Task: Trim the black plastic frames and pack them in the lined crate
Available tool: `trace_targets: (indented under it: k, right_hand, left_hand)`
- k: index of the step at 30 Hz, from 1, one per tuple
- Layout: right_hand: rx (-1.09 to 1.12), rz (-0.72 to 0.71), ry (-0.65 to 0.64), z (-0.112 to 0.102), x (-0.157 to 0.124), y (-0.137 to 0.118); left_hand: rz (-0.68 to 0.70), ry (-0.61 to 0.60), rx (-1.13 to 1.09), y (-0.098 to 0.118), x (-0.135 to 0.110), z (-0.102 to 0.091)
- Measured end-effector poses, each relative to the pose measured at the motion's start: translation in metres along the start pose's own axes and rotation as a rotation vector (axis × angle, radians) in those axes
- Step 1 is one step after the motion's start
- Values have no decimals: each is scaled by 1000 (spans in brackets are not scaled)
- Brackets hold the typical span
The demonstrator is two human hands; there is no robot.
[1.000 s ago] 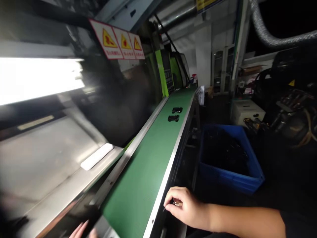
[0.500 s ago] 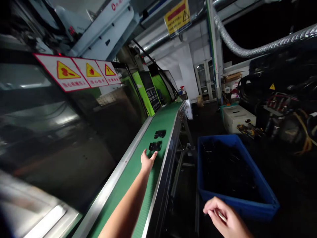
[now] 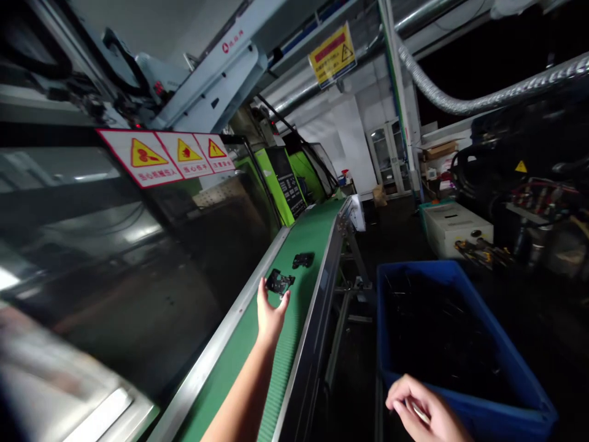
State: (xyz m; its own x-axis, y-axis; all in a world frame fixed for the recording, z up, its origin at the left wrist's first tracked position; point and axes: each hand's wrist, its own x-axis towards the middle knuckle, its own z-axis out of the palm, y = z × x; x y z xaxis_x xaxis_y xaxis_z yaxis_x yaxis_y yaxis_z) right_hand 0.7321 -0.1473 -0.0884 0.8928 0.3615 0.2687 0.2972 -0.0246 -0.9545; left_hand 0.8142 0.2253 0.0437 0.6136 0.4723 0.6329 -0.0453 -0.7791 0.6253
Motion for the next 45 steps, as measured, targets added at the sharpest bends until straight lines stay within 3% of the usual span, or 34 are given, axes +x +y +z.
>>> trace_targets:
  k: [3,6,10,13,19,27,33,36,39,45]
  right_hand:
    - [17,-49,-59,17,-3,-1]
    - [63,-38,-145,42,-13,-5]
    - [118,-15,-292,84,-37,-26]
    - [152,-46,-424,118,-57,-46]
    - [207,-114,-666,181,-102,-71]
    - [216,-172,-954,243,-163,-100]
    - [198,-157,-1078,277,-203,-113]
    - [166,-139,-1123,284,-217,-114]
    - [123,-99,-1119,283,-221,-110]
    - [67,5,-1067,266,-212,-100]
  left_hand:
    - [142,20,-51,30,-36,-64]
    - [218,62,-53,65,-86,-135]
    - [188,180,-50,103,-158,-218]
    - [155,268,6,116,-204,-269]
    - [130,391,141,123,-281,-358]
    - [-75,539,392,122,-389,-443]
    - [-340,582,401,106,-464,-495]
    - [-499,608,484,84,-498,-515]
    - [-670,607,696,43,-530,-537]
    - [-978,625,850,-77,-588,-588]
